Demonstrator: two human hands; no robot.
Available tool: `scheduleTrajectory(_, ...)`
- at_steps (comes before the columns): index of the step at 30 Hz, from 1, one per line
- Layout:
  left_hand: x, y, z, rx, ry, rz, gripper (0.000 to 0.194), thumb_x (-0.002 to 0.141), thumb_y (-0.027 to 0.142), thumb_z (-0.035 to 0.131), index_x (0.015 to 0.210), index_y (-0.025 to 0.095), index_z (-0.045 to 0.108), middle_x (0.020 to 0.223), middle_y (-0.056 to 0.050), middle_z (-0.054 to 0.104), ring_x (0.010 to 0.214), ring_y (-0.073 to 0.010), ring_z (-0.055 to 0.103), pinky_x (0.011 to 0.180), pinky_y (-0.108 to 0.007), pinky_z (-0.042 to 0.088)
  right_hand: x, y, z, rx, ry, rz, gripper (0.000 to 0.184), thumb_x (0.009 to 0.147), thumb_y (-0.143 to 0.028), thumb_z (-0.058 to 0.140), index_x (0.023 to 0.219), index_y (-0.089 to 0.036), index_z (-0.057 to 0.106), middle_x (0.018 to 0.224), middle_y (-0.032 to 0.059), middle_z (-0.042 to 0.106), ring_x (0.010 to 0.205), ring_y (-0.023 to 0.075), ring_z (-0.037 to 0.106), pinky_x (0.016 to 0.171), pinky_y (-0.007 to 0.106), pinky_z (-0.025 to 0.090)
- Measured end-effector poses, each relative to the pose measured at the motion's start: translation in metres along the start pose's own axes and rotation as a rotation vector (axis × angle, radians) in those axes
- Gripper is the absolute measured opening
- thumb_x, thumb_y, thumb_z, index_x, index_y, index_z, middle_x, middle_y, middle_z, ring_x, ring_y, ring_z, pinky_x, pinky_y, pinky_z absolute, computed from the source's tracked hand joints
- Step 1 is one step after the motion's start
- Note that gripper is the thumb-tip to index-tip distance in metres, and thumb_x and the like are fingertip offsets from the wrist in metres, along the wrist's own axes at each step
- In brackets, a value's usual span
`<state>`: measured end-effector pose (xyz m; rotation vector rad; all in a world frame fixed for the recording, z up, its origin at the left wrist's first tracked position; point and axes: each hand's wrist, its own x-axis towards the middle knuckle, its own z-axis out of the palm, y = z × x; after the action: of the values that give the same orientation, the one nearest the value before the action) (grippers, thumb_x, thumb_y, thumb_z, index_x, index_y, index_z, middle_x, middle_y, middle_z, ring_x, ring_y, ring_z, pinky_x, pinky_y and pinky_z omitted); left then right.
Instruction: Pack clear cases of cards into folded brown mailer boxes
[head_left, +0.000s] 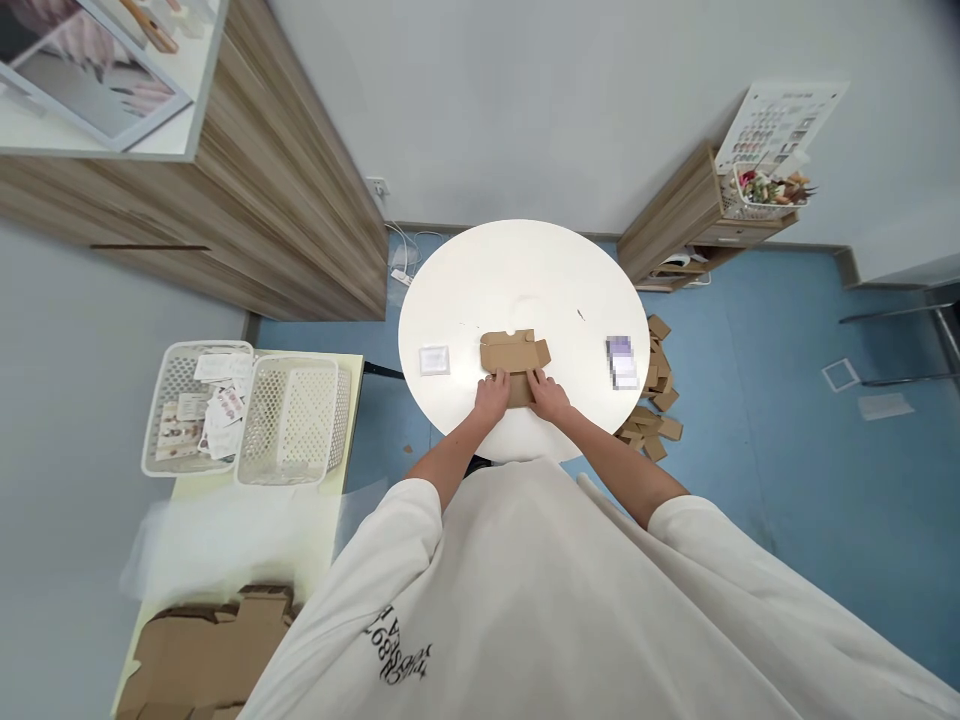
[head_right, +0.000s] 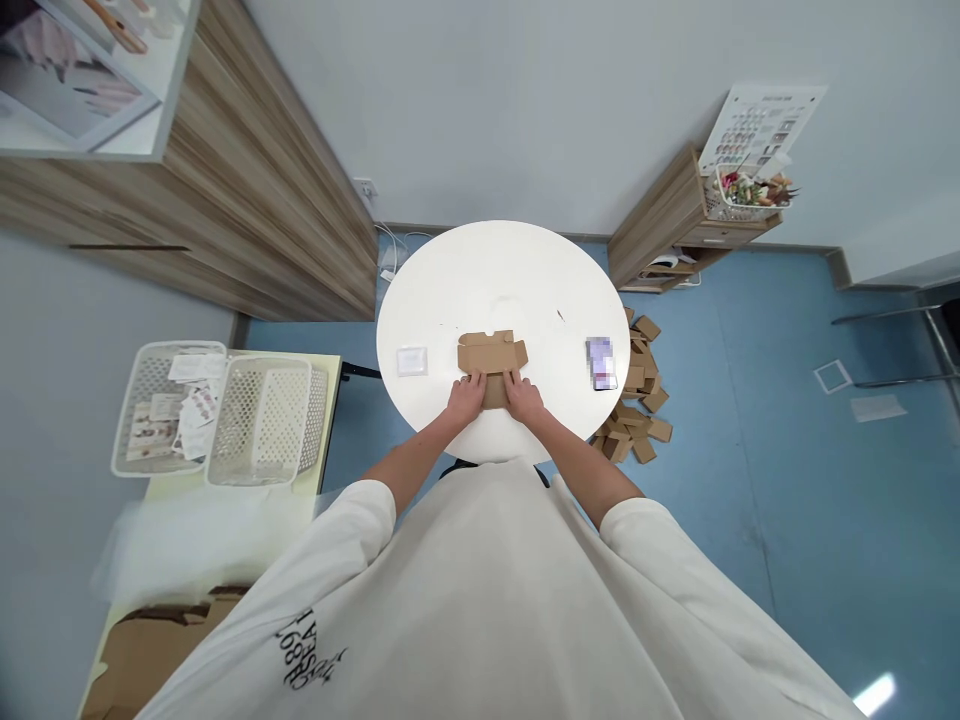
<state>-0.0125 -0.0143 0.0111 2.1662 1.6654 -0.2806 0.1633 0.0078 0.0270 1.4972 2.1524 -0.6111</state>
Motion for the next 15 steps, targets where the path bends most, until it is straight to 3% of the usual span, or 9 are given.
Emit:
scheduleTrajectory(6, -0.013, -0.010, 0.004, -0.177, 0.093, 0.002, 0.073, 0.086, 0.019, 0.065, 0.153, 0.020, 0.035, 0.149, -0.020, 0.044, 0.118, -0.0339, 0.055, 0.095, -0.044, 0.042, 0.008, -0.003, 0.000, -0.069, -0.015, 0.013, 0.091, 0.089, -0.033, 0.067, 0.159, -0.021, 0.010, 0.157, 0.0208, 0.026, 0.113, 0.0314, 0.051, 0.085, 0.039, 0.047)
scheduleTrajectory(10, -0.026, -0.042, 0.005, -0.359, 0.239, -0.062, 0.047, 0.099, 0.024, 0.046, 0.146, 0.021, 0.045, 0.143, -0.016, 0.051, 0.120, -0.0310, 0.055, 0.101, -0.043, 0.041, 0.011, -0.005, -0.002, -0.068, -0.024, 0.011, 0.090, 0.088, -0.032, 0.068, 0.157, -0.022, 0.013, 0.155, 0.0203, 0.028, 0.112, 0.0313, 0.051, 0.085, 0.039, 0.047)
scheduleTrajectory(12, -0.027, -0.068, 0.003, -0.469, 0.307, -0.196, 0.041, 0.101, 0.026, 0.043, 0.141, 0.020, 0.049, 0.139, -0.016, 0.054, 0.123, -0.0318, 0.054, 0.103, -0.043, 0.041, 0.011, -0.006, -0.003, -0.066, -0.025, 0.013, 0.089, 0.087, -0.032, 0.069, 0.157, -0.023, 0.014, 0.154, 0.0199, 0.028, 0.112, 0.0314, 0.051, 0.085, 0.040, 0.047)
scheduleTrajectory(15, -0.021, -0.110, -0.002, -0.594, 0.396, -0.513, 0.039, 0.100, 0.027, 0.047, 0.137, 0.019, 0.050, 0.137, -0.018, 0.054, 0.128, -0.0340, 0.052, 0.106, -0.046, 0.041, 0.009, -0.008, -0.004, -0.071, -0.019, 0.018, 0.088, 0.087, -0.032, 0.069, 0.156, -0.022, 0.015, 0.154, 0.0197, 0.029, 0.111, 0.0313, 0.052, 0.085, 0.040, 0.047)
